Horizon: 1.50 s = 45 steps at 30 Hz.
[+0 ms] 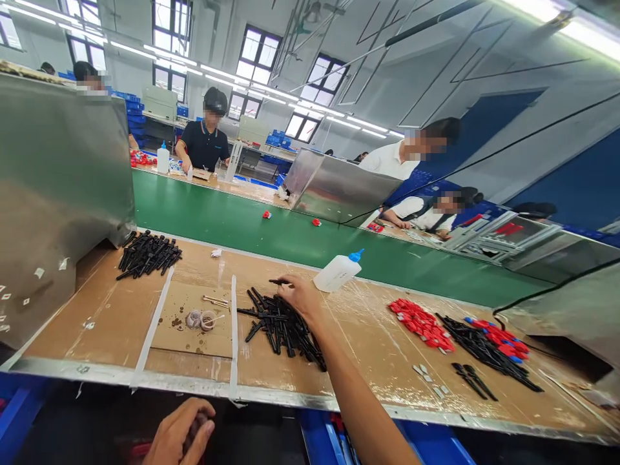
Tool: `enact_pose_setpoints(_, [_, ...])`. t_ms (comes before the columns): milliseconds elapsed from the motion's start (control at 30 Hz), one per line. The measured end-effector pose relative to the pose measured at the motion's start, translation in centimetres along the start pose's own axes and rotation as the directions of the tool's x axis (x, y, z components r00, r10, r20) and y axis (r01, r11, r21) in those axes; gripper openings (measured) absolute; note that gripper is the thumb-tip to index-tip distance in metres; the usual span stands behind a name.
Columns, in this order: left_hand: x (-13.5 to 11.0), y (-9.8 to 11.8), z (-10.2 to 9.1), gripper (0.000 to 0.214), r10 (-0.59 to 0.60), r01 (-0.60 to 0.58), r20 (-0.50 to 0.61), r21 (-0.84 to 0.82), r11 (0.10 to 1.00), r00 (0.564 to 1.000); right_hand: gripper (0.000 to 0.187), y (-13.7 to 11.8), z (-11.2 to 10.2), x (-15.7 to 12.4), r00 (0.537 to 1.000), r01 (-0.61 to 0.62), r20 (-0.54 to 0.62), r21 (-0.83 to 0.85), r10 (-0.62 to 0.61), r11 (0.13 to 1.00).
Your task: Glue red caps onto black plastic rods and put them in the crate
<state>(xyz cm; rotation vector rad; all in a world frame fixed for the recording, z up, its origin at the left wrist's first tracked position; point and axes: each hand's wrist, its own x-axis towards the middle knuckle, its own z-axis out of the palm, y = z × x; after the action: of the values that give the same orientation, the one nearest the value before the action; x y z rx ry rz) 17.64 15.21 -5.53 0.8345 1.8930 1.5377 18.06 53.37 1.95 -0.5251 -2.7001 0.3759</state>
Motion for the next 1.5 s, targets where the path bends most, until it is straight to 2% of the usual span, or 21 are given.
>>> enact_pose_setpoints(67, [0.6,0.6,-0.1,0.039,-0.093,0.095,0.017,-0.175,0.980,0.996,0.023,-2.9,-1.2,-2.5,0.995,0.098,-0.040,0.054,-0.096,0.994])
enact_pose_setpoints(133, [1.5,1.5,-0.2,0.046,-0.144,0.159,0.067,-0.359,0.920,0.987,0.023,-6.9,-1.7,-5.6,0.971,0.237,-0.003,0.126,-0.239,0.963])
enact_pose_setpoints(167, [2.0,2.0,-0.2,0.048,-0.150,0.177,0.096,-0.435,0.883,0.984,0.024,-9.0,-1.8,-7.1,0.944,0.318,0.029,0.168,-0.327,0.933])
enact_pose_setpoints(200, [2.5,2.5,-0.1,0.050,-0.151,0.194,0.126,-0.492,0.849,0.980,0.028,-11.1,-1.8,-8.6,0.886,0.433,0.074,0.215,-0.457,0.875])
enact_pose_setpoints(233, [3.0,3.0,0.0,0.052,-0.160,0.219,0.156,-0.524,0.823,0.975,0.032,-12.9,-1.6,-9.8,0.847,0.486,0.110,0.236,-0.520,0.842])
enact_pose_setpoints(300, [3.6,3.7,0.3,0.054,-0.208,0.276,0.186,-0.532,0.800,0.960,0.042,-15.6,-1.2,-11.4,0.823,0.489,0.154,0.296,-0.546,0.820])
enact_pose_setpoints(367, [3.9,3.9,0.5,0.051,-0.271,0.320,0.170,-0.546,0.774,0.947,0.050,-16.4,-0.5,-11.8,0.873,0.375,0.145,0.409,-0.465,0.832])
enact_pose_setpoints(433, [3.9,3.7,0.6,0.046,-0.324,0.347,0.155,-0.622,0.702,0.933,0.047,-16.0,0.7,-11.2,0.969,0.172,0.064,0.520,-0.239,0.837])
enact_pose_setpoints(467, [3.8,3.5,0.5,0.044,-0.337,0.352,0.159,-0.675,0.649,0.928,0.042,-15.4,1.4,-10.7,0.996,0.064,0.018,0.549,-0.089,0.833])
enact_pose_setpoints(533, [3.8,2.9,0.3,0.041,-0.351,0.360,0.186,-0.763,0.538,0.918,0.032,-14.4,3.2,-9.5,0.988,-0.111,-0.025,0.557,0.150,0.823])
enact_pose_setpoints(567, [3.8,2.6,0.1,0.040,-0.356,0.356,0.190,-0.795,0.490,0.915,0.030,-14.0,4.1,-8.9,0.978,-0.168,-0.014,0.549,0.210,0.819])
enact_pose_setpoints(667, [4.0,1.9,-0.4,0.042,-0.397,0.352,0.191,-0.852,0.387,0.898,0.034,-13.7,6.3,-7.7,0.966,-0.247,0.075,0.549,0.247,0.799])
enact_pose_setpoints(767, [4.2,1.5,-0.9,0.045,-0.428,0.358,0.204,-0.878,0.318,0.880,0.029,-14.2,7.4,-7.0,0.958,-0.272,0.096,0.608,0.272,0.746])
enact_pose_setpoints(833, [4.4,1.3,-1.1,0.044,-0.415,0.366,0.238,-0.893,0.262,0.878,0.024,-14.8,7.5,-6.6,0.965,-0.242,0.079,0.633,0.250,0.735])
enact_pose_setpoints(967, [4.6,1.4,-1.5,0.038,-0.361,0.380,0.307,-0.913,0.152,0.881,0.017,-15.7,7.2,-6.1,0.993,-0.095,-0.002,0.590,0.119,0.801])
enact_pose_setpoints(1033, [4.7,1.5,-1.6,0.036,-0.361,0.378,0.308,-0.916,0.138,0.880,0.016,-15.6,7.1,-6.2,0.993,-0.063,-0.046,0.570,0.108,0.819])
enact_pose_setpoints(1100, [4.7,1.6,-1.6,0.037,-0.371,0.380,0.306,-0.914,0.142,0.876,0.016,-15.1,7.2,-6.7,0.980,-0.099,-0.089,0.566,0.180,0.819])
enact_pose_setpoints(1267, [4.6,1.7,-1.6,0.037,-0.355,0.381,0.306,-0.909,0.166,0.884,0.020,-14.0,7.7,-8.1,0.926,-0.203,-0.091,0.700,0.368,0.684])
enact_pose_setpoints(1367, [4.7,1.7,-1.6,0.033,-0.343,0.387,0.314,-0.906,0.171,0.886,0.020,-14.5,7.2,-8.8,0.901,-0.197,-0.111,0.757,0.420,0.623])
enact_pose_setpoints(1500, [4.7,1.7,-1.6,0.032,-0.320,0.380,0.313,-0.908,0.176,0.894,0.017,-15.9,6.5,-9.9,0.894,-0.155,-0.151,0.778,0.421,0.609])
